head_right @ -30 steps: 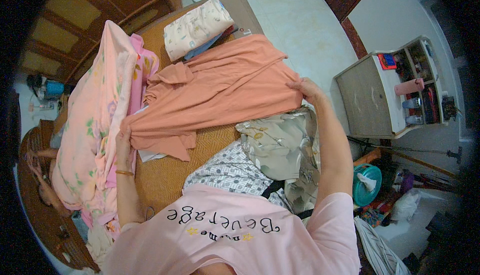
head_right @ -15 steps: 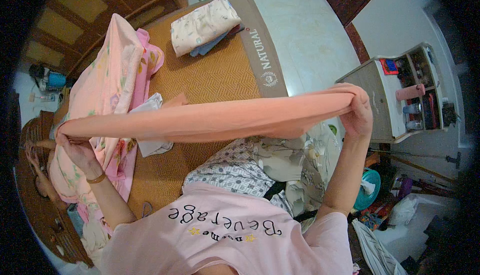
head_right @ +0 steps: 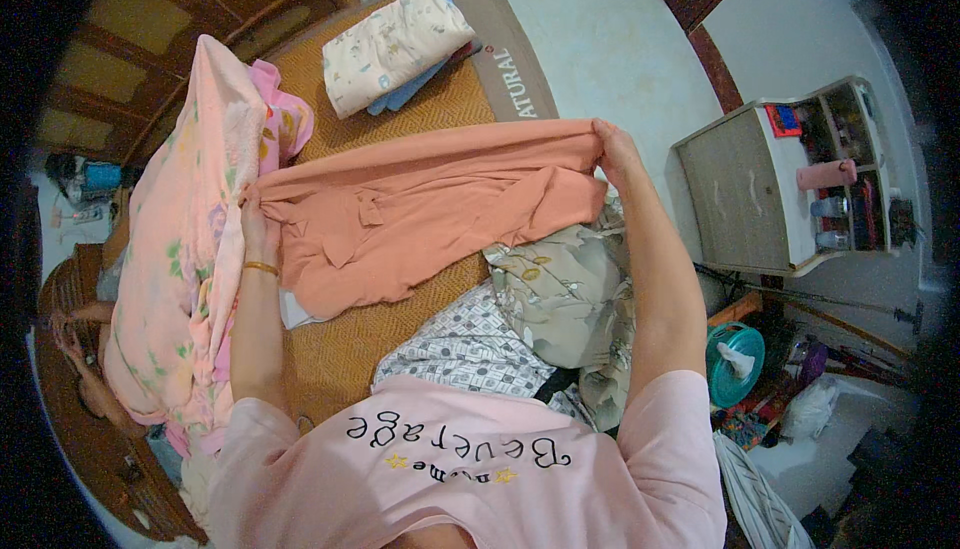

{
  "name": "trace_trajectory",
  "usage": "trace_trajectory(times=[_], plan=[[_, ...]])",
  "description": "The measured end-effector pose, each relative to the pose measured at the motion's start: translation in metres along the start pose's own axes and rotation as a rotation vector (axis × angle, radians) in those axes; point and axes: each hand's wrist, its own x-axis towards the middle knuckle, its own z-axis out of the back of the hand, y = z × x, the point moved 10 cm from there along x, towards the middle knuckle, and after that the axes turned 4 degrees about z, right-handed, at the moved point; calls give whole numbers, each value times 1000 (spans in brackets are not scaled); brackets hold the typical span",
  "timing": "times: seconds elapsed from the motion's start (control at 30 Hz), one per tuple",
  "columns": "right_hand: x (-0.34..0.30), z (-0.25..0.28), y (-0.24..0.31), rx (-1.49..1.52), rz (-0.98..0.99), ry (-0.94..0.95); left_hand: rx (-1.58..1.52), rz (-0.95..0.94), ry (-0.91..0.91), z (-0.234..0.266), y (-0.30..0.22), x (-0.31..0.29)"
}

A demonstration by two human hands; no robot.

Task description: The person sits on a mat and folds several garments one by one, including a pink shirt, a maroon shirt, a blue towel, and patterned pants. Each item is smoothed, folded into a compact rectangle, and stacked on the mat.

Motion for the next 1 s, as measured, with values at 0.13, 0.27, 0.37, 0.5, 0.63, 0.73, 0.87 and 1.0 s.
trace_trajectory(times=[0.13, 0.27, 0.37, 0.5, 0.63, 0.73, 0.87, 1.0], plan=[[19, 3, 0, -6, -8, -38, -108, 43, -16, 0, 2, 5], [28, -8, 14, 17, -2, 29, -228, 148, 9, -17, -6, -11], [33, -10, 26, 98, 13, -18, -285, 102, 41, -37, -25, -22], [32, -19, 47, 206, 85, 39, -319, 88, 111, -59, -43, -46], [7, -5, 49, 265, 107, 34, -159, 68, 128, -38, -40, -111], [-26, 9, 33, 231, 78, 68, -248, 293, -91, 13, 6, -171], [-54, 45, -5, 140, -52, -22, -217, 475, -273, 68, 44, -227], [-53, 80, -27, -17, -161, -127, -68, 586, -334, 88, 69, -240]])
